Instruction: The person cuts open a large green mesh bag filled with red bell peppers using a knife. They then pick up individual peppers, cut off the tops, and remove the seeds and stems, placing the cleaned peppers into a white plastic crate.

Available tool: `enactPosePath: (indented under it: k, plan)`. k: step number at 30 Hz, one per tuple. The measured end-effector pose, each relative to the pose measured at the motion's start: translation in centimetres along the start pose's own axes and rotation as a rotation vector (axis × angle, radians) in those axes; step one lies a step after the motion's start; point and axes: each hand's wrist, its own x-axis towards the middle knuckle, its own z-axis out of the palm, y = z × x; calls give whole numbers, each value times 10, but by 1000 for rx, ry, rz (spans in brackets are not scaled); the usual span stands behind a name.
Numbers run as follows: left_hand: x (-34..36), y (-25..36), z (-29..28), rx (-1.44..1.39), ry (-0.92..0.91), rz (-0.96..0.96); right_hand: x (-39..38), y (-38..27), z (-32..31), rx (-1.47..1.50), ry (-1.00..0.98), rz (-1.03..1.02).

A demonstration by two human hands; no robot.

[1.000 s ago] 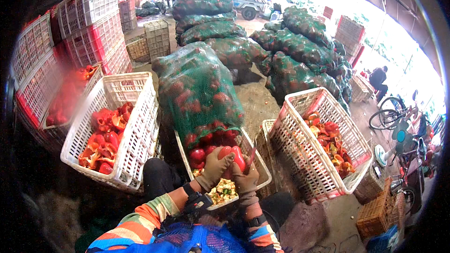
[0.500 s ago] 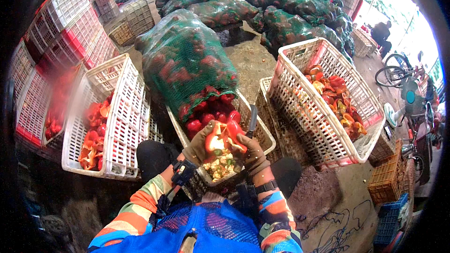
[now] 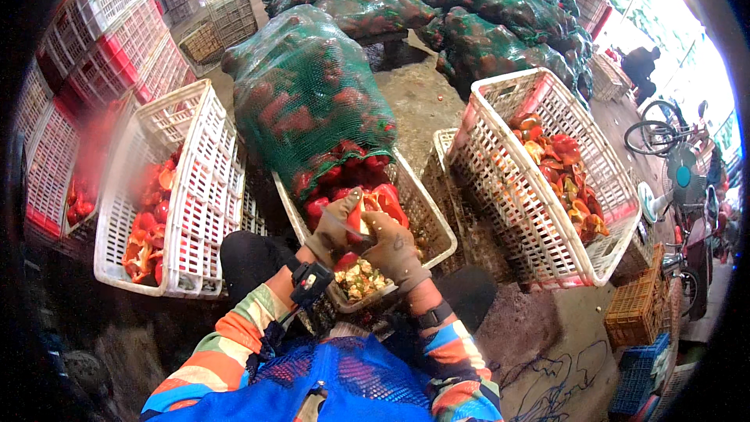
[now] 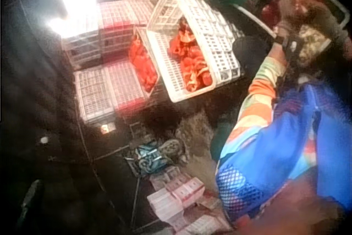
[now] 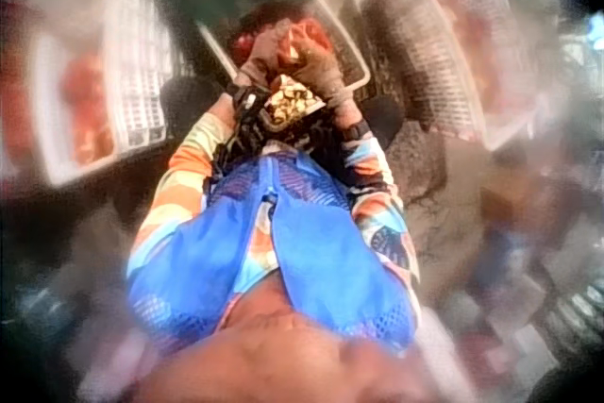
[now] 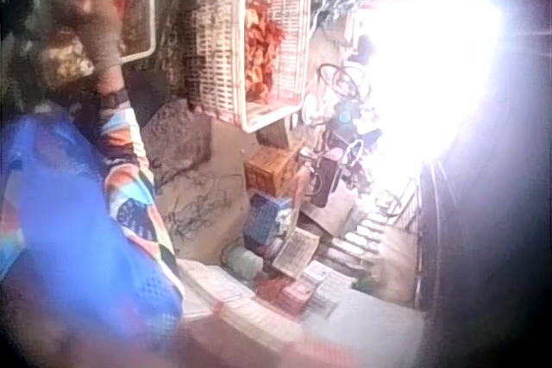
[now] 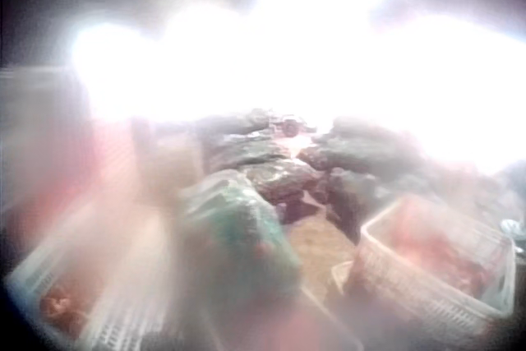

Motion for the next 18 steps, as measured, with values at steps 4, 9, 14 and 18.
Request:
enactPosePath:
  k: [4,9,14,18]
  plan:
    - [-2,-3,12,-436,28,-82,-10,9,16,417,131,185]
    - [-19,20,-4,-567,67,-132,-26,-23,11,898,455,595]
    - [-21,35,-24,-278,163,169,-30,-22,-8,-21,159,104]
    - [-43,40,-13,-128,98,236,-10,-61,0,-108,178,49]
